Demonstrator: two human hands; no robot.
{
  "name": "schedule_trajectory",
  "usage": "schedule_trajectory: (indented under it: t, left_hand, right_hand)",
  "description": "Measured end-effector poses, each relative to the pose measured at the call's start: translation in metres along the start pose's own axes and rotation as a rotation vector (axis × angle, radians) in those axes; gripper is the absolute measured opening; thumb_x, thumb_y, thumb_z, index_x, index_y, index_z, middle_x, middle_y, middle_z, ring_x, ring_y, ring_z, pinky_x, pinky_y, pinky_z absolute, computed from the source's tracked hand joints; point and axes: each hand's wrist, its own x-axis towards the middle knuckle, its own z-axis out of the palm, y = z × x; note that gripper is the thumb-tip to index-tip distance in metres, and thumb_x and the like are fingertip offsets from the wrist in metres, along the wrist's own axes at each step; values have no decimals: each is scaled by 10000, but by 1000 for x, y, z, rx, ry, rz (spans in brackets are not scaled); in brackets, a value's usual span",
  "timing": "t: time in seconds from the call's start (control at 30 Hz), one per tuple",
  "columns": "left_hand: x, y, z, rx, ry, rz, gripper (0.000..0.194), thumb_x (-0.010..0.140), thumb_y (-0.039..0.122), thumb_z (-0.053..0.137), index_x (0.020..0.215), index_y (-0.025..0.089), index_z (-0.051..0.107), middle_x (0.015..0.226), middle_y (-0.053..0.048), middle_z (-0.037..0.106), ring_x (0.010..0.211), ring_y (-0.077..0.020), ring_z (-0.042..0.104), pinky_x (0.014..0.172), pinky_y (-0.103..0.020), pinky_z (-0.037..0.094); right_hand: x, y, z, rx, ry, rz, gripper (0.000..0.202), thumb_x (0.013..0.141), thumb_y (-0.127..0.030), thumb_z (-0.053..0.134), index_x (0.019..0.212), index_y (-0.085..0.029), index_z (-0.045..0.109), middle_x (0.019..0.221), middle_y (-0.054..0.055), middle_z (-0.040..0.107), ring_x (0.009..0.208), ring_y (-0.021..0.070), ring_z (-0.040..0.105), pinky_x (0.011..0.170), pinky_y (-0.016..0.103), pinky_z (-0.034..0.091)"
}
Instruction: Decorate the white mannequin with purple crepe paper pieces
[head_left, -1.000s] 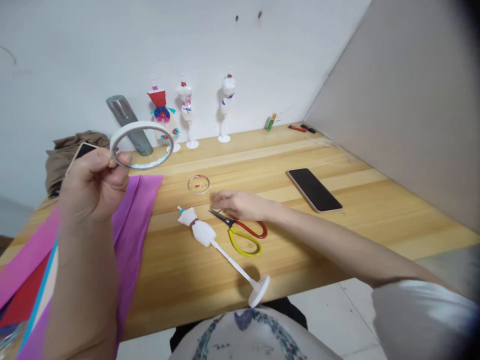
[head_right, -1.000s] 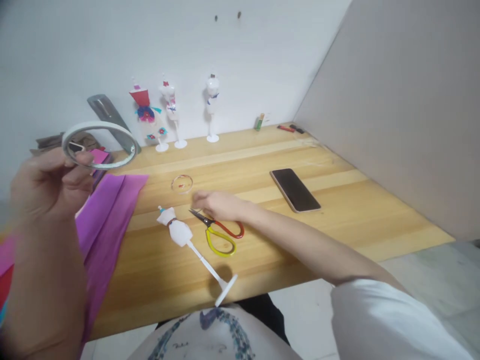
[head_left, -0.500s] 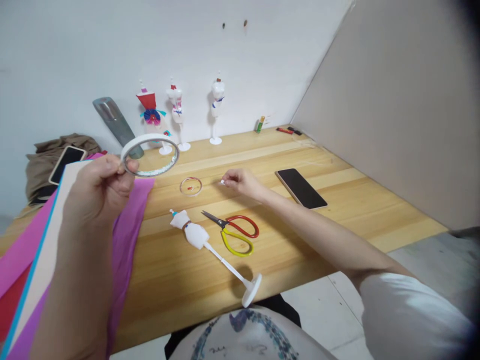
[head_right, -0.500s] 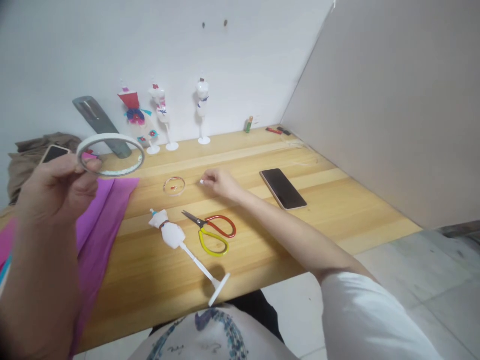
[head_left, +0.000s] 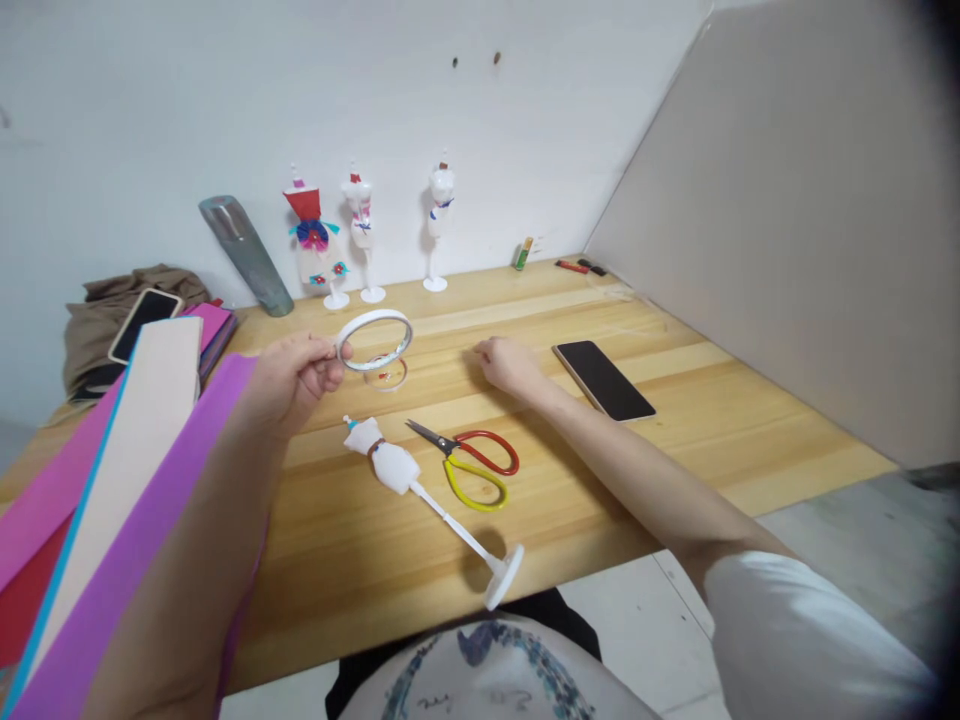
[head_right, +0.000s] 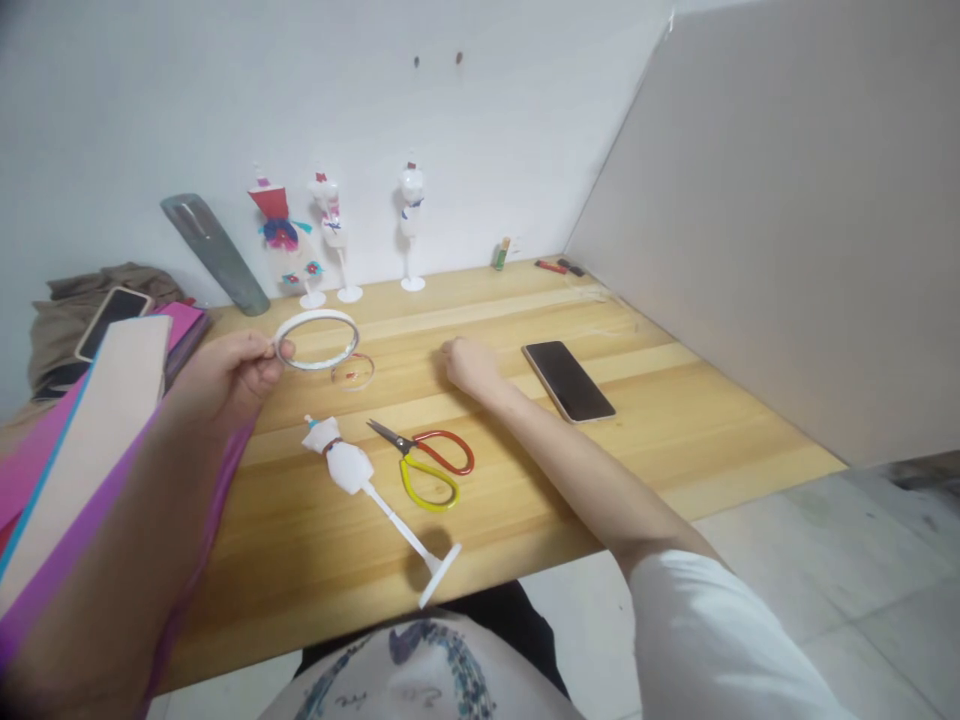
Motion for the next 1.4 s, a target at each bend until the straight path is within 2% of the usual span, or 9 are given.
schedule_trajectory:
  t: [0.13,0.27,0.4,0.6,0.83,1.0,1.17,1.3,1.4]
  left_hand:
    - [-1,-4,4,60,-36,-58,78,670,176,672,597,148,679,531,-33,616,447,-95,519,406,-176,433]
    - [-2,-10,10,51,-52,-59,118,638,193,681,540,158,624,541,-42,634,434,-95,513,404,-192,423]
    - [-3,-14,12,39,-46,-83,126,621,212,692,538,164,611,554,-39,646,429,-93,503,406,-204,418]
    - [-6,-10,16,72,-39,-129,125,580,217,700,535,156,601,618,-59,686,472,-105,560,458,-218,474]
    - [-13,-4,15,225,-163,-99,241,605,246,812,558,133,604,1016,-107,775,602,-129,691,612,-260,581]
    - [-14,-10,11,109,-253,-100,295,667,304,851,617,139,610,1098,-125,767,843,-224,766,804,-334,617]
    - [-11,-5,13,66,-74,-110,283,631,216,843,571,142,576,920,-82,771,839,-223,774,851,-318,622]
    - [-8,2,13,82,34,-139,268,678,151,795,552,171,560,764,-59,746,924,-255,768,895,-337,630]
    - [-8,3,13,52,66,-131,260,709,128,766,549,181,568,765,-77,748,951,-262,762,914,-333,629]
  right_hand:
    - [-2,-14,3,511,65,-17,280,896,-251,585,1102,-149,746,1110,155,750,898,223,686,780,315,500]
    - [-4,-41,-2,1230,-219,-166,494,746,-326,705,1223,-198,682,1240,110,714,773,155,663,631,256,493]
    - [-7,-59,-7,1538,-458,-277,543,661,-376,745,1169,-199,671,1270,119,691,776,156,659,568,236,464]
    - [-10,-60,-2,1608,-392,-225,361,764,-543,685,817,-202,580,886,74,682,659,157,586,600,289,483]
    - [-2,-53,-2,1624,-190,-338,514,824,-635,653,576,-202,527,574,12,514,532,129,483,543,265,438]
    - [-2,-53,7,1735,-297,-313,509,799,-631,699,602,-183,557,575,1,539,501,107,515,484,225,411]
    - [-3,-56,5,1774,-317,-128,318,827,-506,684,815,-197,609,867,49,717,626,138,642,524,244,497]
    - [-3,-46,-15,1577,-169,-68,291,758,-373,732,969,-205,623,1049,55,723,530,93,604,400,206,362]
    - [-20,-36,-30,1230,-200,-89,251,764,-365,740,800,-182,571,797,29,689,461,82,561,411,208,344]
